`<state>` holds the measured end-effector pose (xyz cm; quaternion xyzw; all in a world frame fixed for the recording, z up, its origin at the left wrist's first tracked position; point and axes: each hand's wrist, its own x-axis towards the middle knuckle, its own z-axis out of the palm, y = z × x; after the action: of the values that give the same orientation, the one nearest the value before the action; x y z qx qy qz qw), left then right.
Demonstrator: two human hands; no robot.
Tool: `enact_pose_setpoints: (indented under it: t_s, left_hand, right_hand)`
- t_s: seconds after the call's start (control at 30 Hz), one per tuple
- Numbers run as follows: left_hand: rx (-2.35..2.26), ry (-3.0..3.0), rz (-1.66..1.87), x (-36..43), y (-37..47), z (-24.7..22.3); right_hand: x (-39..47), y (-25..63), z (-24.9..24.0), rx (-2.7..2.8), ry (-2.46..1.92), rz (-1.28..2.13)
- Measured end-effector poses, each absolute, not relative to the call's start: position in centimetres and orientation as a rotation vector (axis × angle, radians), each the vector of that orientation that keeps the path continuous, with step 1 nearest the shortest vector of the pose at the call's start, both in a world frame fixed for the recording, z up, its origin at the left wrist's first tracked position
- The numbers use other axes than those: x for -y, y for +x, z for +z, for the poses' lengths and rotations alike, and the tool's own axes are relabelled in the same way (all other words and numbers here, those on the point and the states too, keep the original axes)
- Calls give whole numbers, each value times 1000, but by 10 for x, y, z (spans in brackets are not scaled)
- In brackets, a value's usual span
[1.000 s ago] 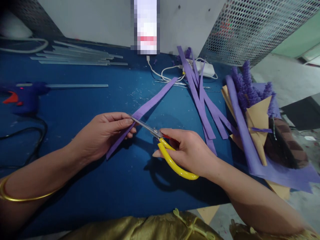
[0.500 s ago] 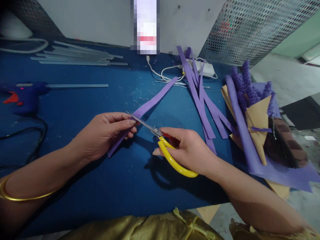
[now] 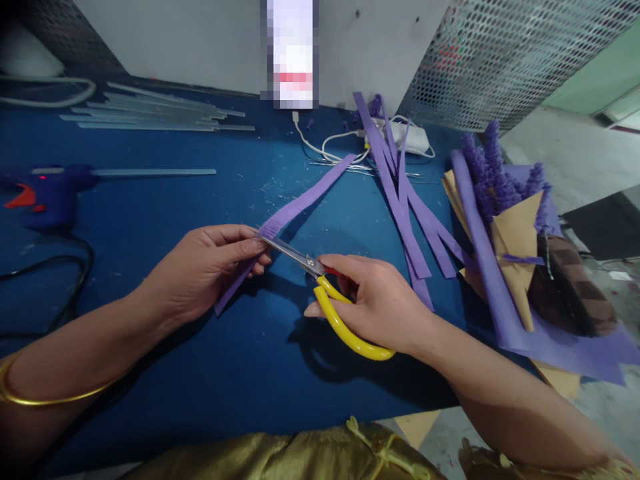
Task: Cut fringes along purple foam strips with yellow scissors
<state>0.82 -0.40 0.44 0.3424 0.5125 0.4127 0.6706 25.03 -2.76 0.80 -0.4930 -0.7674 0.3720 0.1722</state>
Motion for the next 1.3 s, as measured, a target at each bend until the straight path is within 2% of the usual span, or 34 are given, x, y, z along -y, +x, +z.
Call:
enact_pose_setpoints:
  t_s: [0.63, 1.3]
  left_hand:
    - [-1126, 812, 908, 4, 7, 4]
    - [-1137, 782, 920, 3, 8, 3]
  right_hand:
    - [29, 248, 11, 2198, -1395, 1055]
    - [28, 253, 3, 2074, -1415, 1204]
